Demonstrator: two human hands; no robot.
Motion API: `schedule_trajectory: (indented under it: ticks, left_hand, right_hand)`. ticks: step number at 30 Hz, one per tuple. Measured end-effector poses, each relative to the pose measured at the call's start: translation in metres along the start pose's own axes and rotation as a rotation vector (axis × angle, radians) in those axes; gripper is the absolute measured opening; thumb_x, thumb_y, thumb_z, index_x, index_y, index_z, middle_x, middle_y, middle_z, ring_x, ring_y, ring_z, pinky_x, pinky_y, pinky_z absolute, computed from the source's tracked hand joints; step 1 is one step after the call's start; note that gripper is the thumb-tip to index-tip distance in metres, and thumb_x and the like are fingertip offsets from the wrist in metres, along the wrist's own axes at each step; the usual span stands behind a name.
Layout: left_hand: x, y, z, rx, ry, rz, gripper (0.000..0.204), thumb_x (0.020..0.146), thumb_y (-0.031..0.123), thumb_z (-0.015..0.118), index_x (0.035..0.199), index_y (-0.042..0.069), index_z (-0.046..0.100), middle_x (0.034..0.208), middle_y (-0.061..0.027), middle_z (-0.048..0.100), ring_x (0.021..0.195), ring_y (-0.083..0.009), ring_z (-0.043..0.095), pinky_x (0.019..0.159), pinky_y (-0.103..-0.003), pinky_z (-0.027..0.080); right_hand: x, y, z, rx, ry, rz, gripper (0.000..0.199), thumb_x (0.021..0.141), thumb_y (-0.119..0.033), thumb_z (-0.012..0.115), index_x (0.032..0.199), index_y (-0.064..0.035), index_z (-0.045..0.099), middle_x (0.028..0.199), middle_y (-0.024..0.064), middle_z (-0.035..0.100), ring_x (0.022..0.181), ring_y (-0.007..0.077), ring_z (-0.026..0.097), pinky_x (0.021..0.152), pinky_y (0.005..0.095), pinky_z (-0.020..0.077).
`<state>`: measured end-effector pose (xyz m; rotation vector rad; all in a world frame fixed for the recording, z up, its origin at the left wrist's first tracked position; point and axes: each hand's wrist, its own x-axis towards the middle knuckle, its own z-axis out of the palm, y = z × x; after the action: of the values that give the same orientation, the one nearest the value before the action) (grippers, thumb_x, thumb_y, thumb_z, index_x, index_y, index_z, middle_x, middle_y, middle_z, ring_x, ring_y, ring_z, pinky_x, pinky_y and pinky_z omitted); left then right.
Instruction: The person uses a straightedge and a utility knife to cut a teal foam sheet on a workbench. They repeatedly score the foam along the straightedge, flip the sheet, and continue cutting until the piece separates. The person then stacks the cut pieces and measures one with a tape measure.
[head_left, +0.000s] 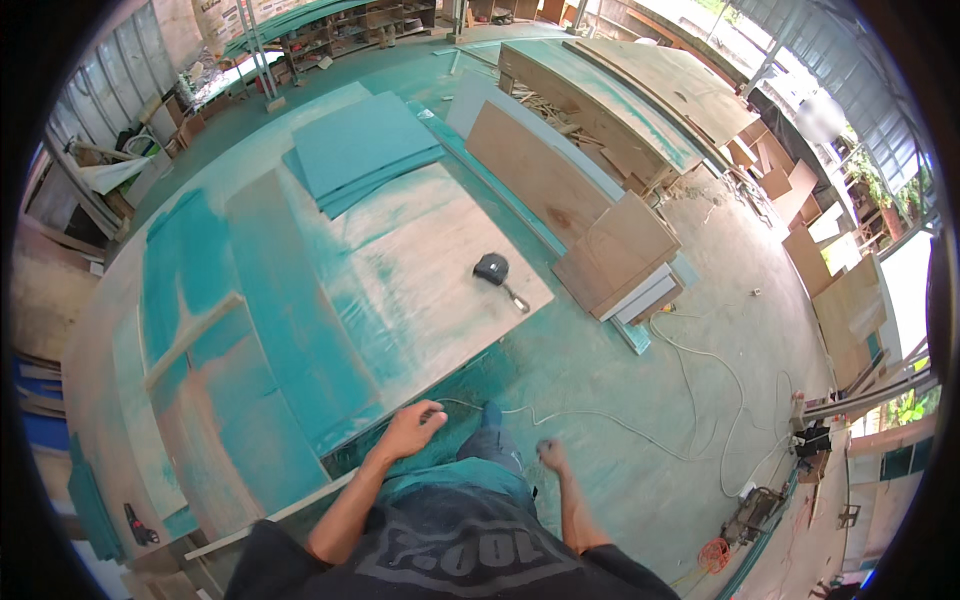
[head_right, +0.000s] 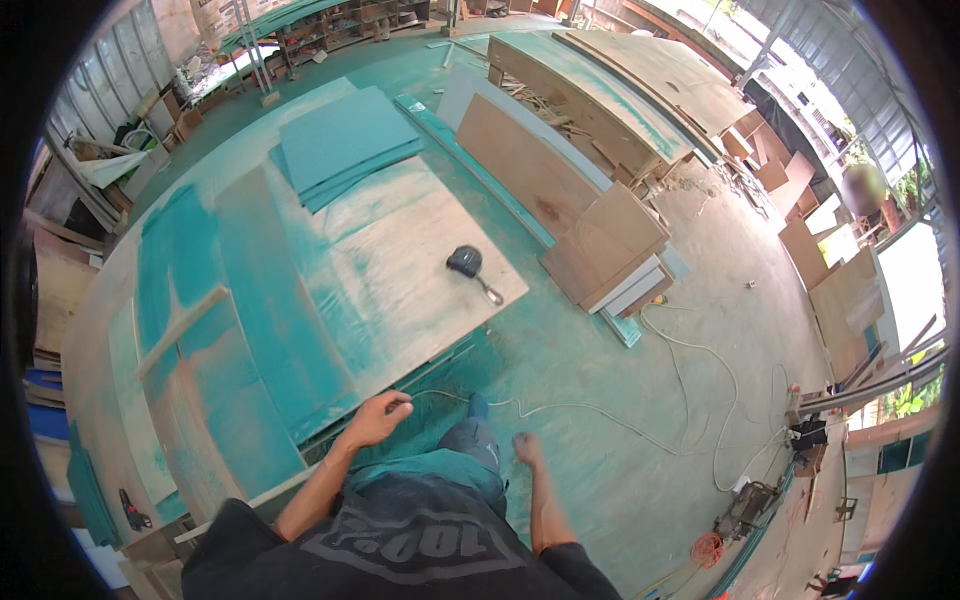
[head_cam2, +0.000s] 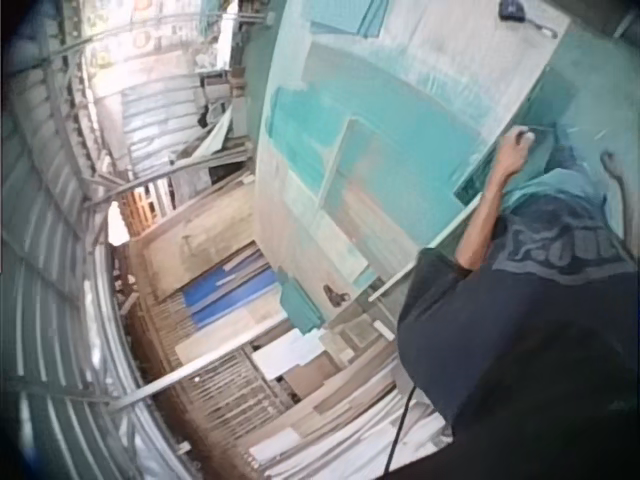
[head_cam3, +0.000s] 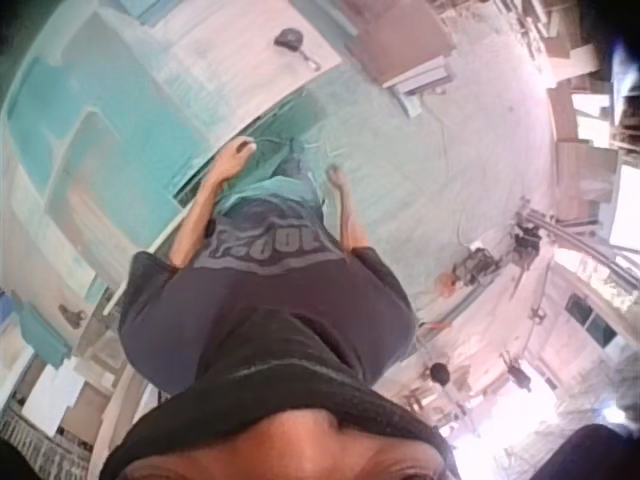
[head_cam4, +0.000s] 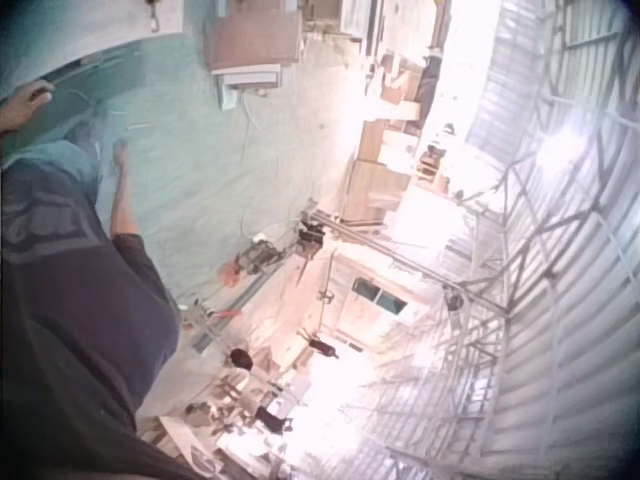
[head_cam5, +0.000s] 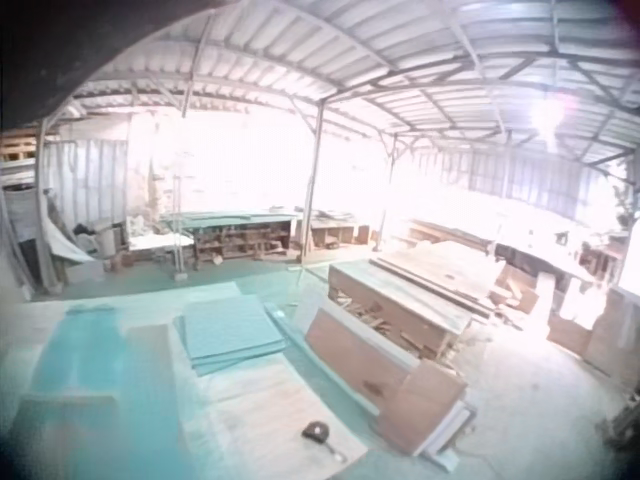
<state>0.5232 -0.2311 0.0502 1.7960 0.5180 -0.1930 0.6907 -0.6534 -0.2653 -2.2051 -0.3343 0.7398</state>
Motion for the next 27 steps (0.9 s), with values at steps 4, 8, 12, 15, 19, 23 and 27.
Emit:
schedule_trajectory:
  ticks: [4,8,12,15,19,23,27]
  left_hand:
    - [0.026,0.033,-0.017,-0.017,0.347,-0.104,0.042,0.102,0.034,0.067,0.126,0.0,0.068,0.118,-0.02,0.074,0.108,-0.0311,0.072,0.093,-0.041,0.055]
    - [0.057,0.056,-0.027,-0.012,0.373,-0.108,0.04,0.102,0.033,0.067,0.124,0.0,0.068,0.113,-0.0197,0.075,0.104,-0.0319,0.073,0.091,-0.041,0.055]
    - [0.092,0.066,-0.073,-0.008,0.461,-0.157,0.04,0.101,0.034,0.067,0.119,-0.001,0.07,0.108,-0.0186,0.076,0.101,-0.0298,0.073,0.089,-0.04,0.055]
    - [0.13,0.062,-0.14,0.028,0.665,-0.254,0.04,0.103,0.038,0.064,0.11,0.0,0.073,0.099,-0.0158,0.075,0.093,-0.0237,0.071,0.086,-0.037,0.055]
    - [0.196,-0.001,-0.258,-0.29,1.005,-0.09,0.044,0.106,0.042,0.058,0.095,0.002,0.072,0.084,-0.01,0.068,0.08,-0.017,0.065,0.079,-0.036,0.053]
    - [0.293,-0.017,-0.354,-0.063,1.319,-0.083,0.035,0.1,0.037,0.065,0.101,0.003,0.073,0.092,-0.0152,0.072,0.088,-0.0288,0.07,0.086,-0.039,0.053]
    - [0.354,-0.05,-0.417,0.261,1.413,-0.13,0.036,0.098,0.029,0.067,0.115,-0.003,0.069,0.124,-0.0227,0.064,0.116,-0.0405,0.061,0.101,-0.048,0.05]
  right_hand:
    - [0.18,-0.193,-0.081,0.176,0.138,-0.078,0.03,0.099,-0.025,0.063,0.084,-0.0017,0.073,0.07,0.0067,0.068,0.06,0.0143,0.062,0.057,0.0333,0.0483]
    - [0.287,-0.374,-0.124,0.314,0.155,-0.294,0.041,0.101,-0.027,0.066,0.069,-0.0008,0.064,0.061,0.0027,0.06,0.059,0.0109,0.057,0.055,0.0284,0.0436]
    - [0.369,-0.487,-0.088,0.407,-0.015,-0.434,0.034,0.097,-0.029,0.068,0.097,0.0052,0.07,0.083,0.0119,0.069,0.073,0.015,0.063,0.067,0.0328,0.0508]
    - [0.434,-0.547,-0.049,0.09,-0.01,-0.553,0.039,0.094,-0.025,0.071,0.12,0.0041,0.067,0.102,0.0177,0.073,0.092,0.025,0.07,0.082,0.038,0.055]
    - [0.482,-0.622,0.014,-0.059,0.001,-0.669,0.049,0.094,-0.027,0.071,0.133,0.0024,0.063,0.12,0.0237,0.07,0.111,0.036,0.067,0.095,0.044,0.0528]
    - [0.566,-0.66,0.035,-0.344,0.201,-0.862,0.058,0.096,-0.033,0.071,0.139,0.0039,0.058,0.13,0.0275,0.066,0.122,0.0437,0.062,0.105,0.0499,0.0485]
    - [0.611,-0.716,0.058,-0.306,0.03,-0.789,0.06,0.098,-0.035,0.069,0.137,0.0094,0.057,0.13,0.0291,0.065,0.122,0.0463,0.06,0.109,0.0515,0.0446]
